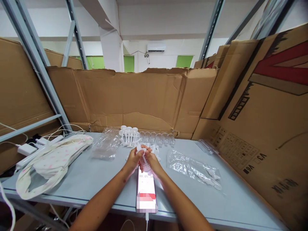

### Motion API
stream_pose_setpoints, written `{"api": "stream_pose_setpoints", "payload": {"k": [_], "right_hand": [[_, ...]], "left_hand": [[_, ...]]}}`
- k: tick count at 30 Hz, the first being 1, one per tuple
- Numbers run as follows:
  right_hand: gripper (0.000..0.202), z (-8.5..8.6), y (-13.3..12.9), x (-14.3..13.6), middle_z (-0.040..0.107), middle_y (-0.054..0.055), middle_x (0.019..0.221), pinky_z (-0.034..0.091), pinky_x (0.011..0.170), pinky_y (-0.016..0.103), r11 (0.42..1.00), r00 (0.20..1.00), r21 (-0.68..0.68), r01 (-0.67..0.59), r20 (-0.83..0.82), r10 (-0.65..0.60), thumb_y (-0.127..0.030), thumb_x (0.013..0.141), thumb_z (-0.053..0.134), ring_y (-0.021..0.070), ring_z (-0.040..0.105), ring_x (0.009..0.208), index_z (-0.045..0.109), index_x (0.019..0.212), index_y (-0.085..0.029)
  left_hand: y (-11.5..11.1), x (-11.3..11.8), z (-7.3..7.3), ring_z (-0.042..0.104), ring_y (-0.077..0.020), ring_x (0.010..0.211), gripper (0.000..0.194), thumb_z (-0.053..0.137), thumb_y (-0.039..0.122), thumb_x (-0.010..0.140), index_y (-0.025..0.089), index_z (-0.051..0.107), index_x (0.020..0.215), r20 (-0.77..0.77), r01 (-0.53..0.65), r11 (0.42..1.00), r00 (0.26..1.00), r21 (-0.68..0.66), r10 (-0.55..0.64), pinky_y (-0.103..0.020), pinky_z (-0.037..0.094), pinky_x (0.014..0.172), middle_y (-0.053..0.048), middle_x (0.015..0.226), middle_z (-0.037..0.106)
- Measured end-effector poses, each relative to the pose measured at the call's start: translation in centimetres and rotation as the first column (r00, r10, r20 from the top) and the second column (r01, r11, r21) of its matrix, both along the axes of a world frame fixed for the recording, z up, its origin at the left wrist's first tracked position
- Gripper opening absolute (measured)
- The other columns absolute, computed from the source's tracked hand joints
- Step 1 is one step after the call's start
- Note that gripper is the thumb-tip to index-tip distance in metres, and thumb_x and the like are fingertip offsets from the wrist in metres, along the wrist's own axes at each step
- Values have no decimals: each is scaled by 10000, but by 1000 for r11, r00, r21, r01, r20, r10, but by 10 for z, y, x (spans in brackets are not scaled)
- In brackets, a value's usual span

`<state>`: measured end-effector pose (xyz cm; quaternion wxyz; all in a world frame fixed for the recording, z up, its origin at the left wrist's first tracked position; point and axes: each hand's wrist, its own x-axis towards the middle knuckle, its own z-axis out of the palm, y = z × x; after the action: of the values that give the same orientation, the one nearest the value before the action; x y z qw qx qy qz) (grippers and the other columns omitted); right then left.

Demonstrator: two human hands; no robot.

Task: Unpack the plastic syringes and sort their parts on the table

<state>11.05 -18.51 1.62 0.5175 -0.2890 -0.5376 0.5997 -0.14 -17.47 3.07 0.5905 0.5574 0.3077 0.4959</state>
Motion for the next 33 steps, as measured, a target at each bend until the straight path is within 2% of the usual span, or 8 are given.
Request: {"api": "stream_pose_setpoints", "payload": {"k": [3, 6, 9, 12, 20, 24, 28, 33], "right_hand": [[432, 6, -2, 6, 628, 5, 701, 468, 490, 266, 998, 998, 8, -68, -14, 68, -590, 745, 548, 142, 605, 522, 553, 934, -201], [385, 9, -2, 12, 621, -7, 824, 486, 525, 267, 992, 991, 28, -124, 59, 122, -460, 694, 671, 140, 629, 587, 513, 951, -221], [358, 8, 1, 15, 600, -21, 798, 466, 496, 244, 995, 994, 64, -79, 80, 74, -385, 692, 686, 121, 608, 556, 512, 959, -220], [330, 9, 3, 16, 584, -36, 717, 422, 462, 218, 997, 996, 76, -11, 84, 4, -352, 694, 682, 107, 571, 518, 524, 952, -221], [328, 9, 6, 25, 587, -25, 793, 423, 501, 214, 995, 989, 90, 40, 141, -53, -250, 665, 689, 112, 569, 603, 547, 959, -219], [363, 5, 13, 37, 592, -21, 815, 409, 507, 212, 997, 981, 67, 25, 189, -37, -228, 671, 676, 118, 583, 632, 542, 1007, -222], [417, 3, 22, 55, 604, 5, 922, 412, 517, 219, 994, 965, 60, 95, 240, -107, -244, 657, 687, 126, 592, 667, 551, 1051, -226], [438, 5, 29, 73, 602, 22, 957, 394, 506, 219, 991, 964, 64, 116, 235, -128, -270, 660, 695, 129, 581, 676, 572, 1077, -222]], "left_hand": [[5, -5, 3, 513, -77, 407, 564, 595, 530, 716, 138, 530, 1117, 47, -84, 996, 995, -11, 84, -194, 359, 338, -110, 947, 674], [12, -13, 8, 636, -178, 717, 543, 621, 515, 709, 145, 557, 1101, 74, -132, 991, 989, 1, 132, -260, 488, 577, -118, 1041, 651], [17, -22, 15, 598, -249, 986, 635, 674, 511, 666, 158, 537, 1175, 65, -98, 995, 993, 27, 96, -339, 463, 829, -131, 1137, 612], [21, -31, 23, 548, -265, 1088, 714, 690, 536, 634, 176, 509, 1222, 107, -111, 991, 989, 72, 103, -361, 407, 922, -136, 1226, 561], [31, -52, 51, 585, -164, 860, 326, 631, 446, 725, 139, 667, 830, -20, -248, 944, 966, 216, 258, -251, 414, 797, -64, 879, 675], [38, -66, 66, 570, -126, 768, 331, 631, 458, 719, 155, 661, 849, 60, -301, 927, 953, 222, 295, -218, 419, 704, -35, 833, 659], [45, -72, 73, 561, -123, 744, 361, 678, 435, 679, 151, 682, 901, -20, -327, 905, 939, 272, 345, -214, 411, 677, -53, 906, 676], [56, -66, 73, 544, -95, 665, 350, 695, 426, 667, 149, 665, 879, 27, -226, 945, 974, 237, 226, -198, 406, 602, -45, 876, 662]]}}
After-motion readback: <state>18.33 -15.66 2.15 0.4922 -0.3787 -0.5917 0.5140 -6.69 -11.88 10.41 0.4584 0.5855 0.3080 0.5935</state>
